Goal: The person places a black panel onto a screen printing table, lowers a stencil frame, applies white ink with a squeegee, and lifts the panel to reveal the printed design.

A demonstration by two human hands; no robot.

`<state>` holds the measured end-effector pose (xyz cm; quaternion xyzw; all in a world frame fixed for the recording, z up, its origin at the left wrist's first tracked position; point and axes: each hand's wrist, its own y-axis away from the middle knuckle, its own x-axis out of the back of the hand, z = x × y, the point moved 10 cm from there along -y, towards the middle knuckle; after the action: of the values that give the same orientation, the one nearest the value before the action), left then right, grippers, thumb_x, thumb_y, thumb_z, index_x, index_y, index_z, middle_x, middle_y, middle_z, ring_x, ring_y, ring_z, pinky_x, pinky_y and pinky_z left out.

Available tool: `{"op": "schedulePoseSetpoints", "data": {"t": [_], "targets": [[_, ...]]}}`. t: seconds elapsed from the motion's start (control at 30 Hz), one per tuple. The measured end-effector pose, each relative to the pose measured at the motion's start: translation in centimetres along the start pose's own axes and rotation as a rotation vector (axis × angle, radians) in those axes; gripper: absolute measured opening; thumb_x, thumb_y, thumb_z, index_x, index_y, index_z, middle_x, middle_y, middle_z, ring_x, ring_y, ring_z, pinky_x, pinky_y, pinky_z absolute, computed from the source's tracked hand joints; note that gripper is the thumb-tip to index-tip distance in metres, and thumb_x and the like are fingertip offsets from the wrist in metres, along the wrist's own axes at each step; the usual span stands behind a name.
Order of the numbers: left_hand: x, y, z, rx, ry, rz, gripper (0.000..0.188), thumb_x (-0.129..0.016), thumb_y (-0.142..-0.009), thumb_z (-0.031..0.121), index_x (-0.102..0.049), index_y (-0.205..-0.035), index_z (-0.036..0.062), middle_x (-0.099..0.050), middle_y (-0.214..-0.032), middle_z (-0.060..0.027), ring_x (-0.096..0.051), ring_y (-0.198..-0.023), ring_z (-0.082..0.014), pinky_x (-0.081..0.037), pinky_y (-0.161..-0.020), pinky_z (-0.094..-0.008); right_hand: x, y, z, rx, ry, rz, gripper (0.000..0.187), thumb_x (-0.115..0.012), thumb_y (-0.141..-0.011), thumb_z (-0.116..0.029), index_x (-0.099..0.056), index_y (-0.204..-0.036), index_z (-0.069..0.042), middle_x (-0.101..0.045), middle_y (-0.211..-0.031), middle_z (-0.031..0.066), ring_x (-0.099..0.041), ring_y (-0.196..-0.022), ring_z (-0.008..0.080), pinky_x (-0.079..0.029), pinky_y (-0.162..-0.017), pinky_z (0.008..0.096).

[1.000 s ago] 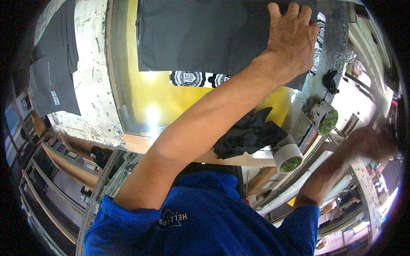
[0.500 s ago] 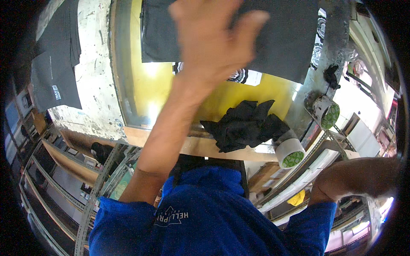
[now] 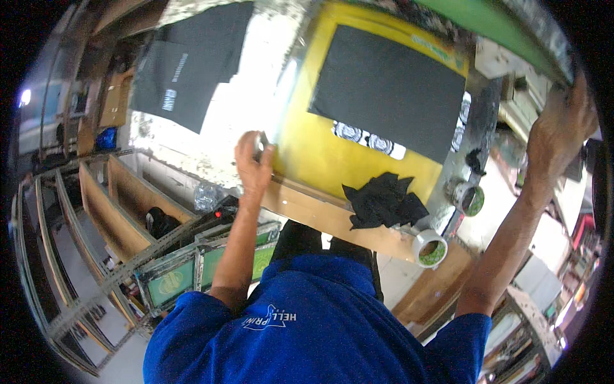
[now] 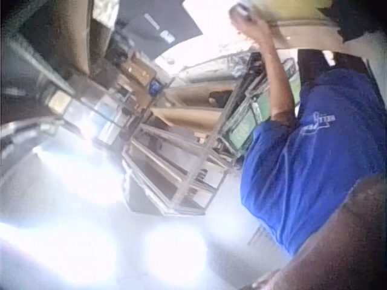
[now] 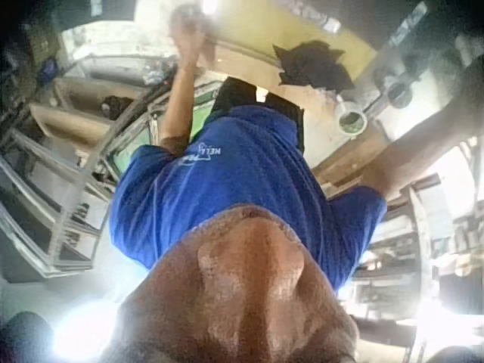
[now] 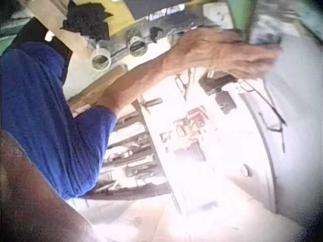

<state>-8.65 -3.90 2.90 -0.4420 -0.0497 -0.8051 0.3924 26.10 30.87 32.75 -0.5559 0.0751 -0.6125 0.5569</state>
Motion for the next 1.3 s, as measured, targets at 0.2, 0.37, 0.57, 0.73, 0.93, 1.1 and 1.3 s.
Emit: {"op": "schedulePoseSetpoints", "data": {"t": [0.2, 0.37, 0.57, 0.73, 0.93, 1.1, 1.3], "targets": [[0.6, 2.3, 0.5, -0.015, -0.053, 0.027, 0.041, -0.072, -0.084, 0.014, -0.064, -0.124, 0.0057, -0.053, -0.139, -0.0197, -0.050, -0.128, -0.0373, -0.037, -0.107, -0.0501, 3.0, -2.5, -2.4, -0.042, -0.408, 0.172, 0.056, -0.053, -0.095, -0.011, -0.047, -0.151, -0.017, -0.048, -0.151, 0.0135, -0.038, -0.141, 0.0362, -0.024, -0.120, 0.0496], [1.3, 1.9, 1.0, -0.030, -0.011, 0.055, 0.041, -0.074, -0.084, 0.015, -0.064, -0.122, 0.0044, -0.054, -0.137, -0.0201, -0.053, -0.124, -0.0384, -0.041, -0.104, -0.0499, 3.5, -1.0, -2.3, -0.202, -0.443, 0.081, 0.063, -0.055, -0.090, -0.001, -0.047, -0.151, -0.016, -0.046, -0.153, 0.0123, -0.033, -0.144, 0.0373, -0.021, -0.122, 0.0504], [-0.3, -3.5, -1.4, 0.376, 0.749, 0.103, 0.056, -0.073, -0.093, 0.018, -0.050, -0.141, 0.0008, -0.064, -0.113, -0.0133, -0.063, -0.098, -0.0201, -0.051, -0.084, -0.0324, 4.3, 5.0, -4.9, -0.289, -0.412, 0.012, 0.062, -0.059, -0.084, 0.003, -0.054, -0.144, -0.014, -0.050, -0.147, 0.0139, -0.037, -0.140, 0.0426, -0.031, -0.118, 0.0529], [3.2, -10.6, 12.7, 0.122, 1.379, -0.205, 0.074, -0.070, -0.095, 0.011, -0.027, -0.155, 0.0031, -0.064, -0.110, -0.0113, -0.064, -0.092, -0.0176, -0.052, -0.080, -0.0298, 4.5, 10.8, -8.5, -0.307, -0.359, -0.030, 0.053, -0.065, -0.085, -0.005, -0.059, -0.137, -0.013, -0.051, -0.144, 0.0136, -0.039, -0.138, 0.0447, -0.033, -0.117, 0.0545], [1.5, -10.1, 12.7, 0.142, 1.053, -0.191, 0.041, -0.071, -0.092, 0.002, -0.059, -0.131, -0.0009, -0.069, -0.099, -0.0031, -0.061, -0.083, -0.0092, -0.050, -0.075, -0.0259, 8.8, 17.1, -10.3, -0.549, -0.435, -0.031, 0.056, -0.069, -0.085, -0.020, -0.056, -0.139, -0.010, -0.050, -0.145, 0.0149, -0.038, -0.139, 0.0423, -0.031, -0.114, 0.0546], [0.9, -8.3, 11.3, 0.152, 1.038, -0.214, 0.033, -0.075, -0.090, 0.004, -0.066, -0.122, -0.0001, -0.070, -0.103, -0.0012, -0.060, -0.089, -0.0082, -0.049, -0.080, -0.0243, 6.2, 25.2, -7.5, -0.821, -0.163, -0.331, 0.051, -0.073, -0.076, -0.015, -0.060, -0.124, -0.006, -0.056, -0.125, 0.0134, -0.050, -0.116, 0.0362, -0.043, -0.095, 0.0509], [-0.9, -7.4, 10.3, 0.196, 1.083, -0.254, 0.035, -0.073, -0.089, -0.002, -0.065, -0.124, -0.0014, -0.071, -0.106, -0.0035, -0.062, -0.091, -0.0096, -0.050, -0.084, -0.0251, 0.1, 33.9, -5.0, -0.797, -0.080, -0.809, 0.043, -0.077, -0.071, -0.013, -0.071, -0.114, -0.009, -0.068, -0.110, 0.0109, -0.056, -0.109, 0.0333, -0.048, -0.087, 0.0466]]}}
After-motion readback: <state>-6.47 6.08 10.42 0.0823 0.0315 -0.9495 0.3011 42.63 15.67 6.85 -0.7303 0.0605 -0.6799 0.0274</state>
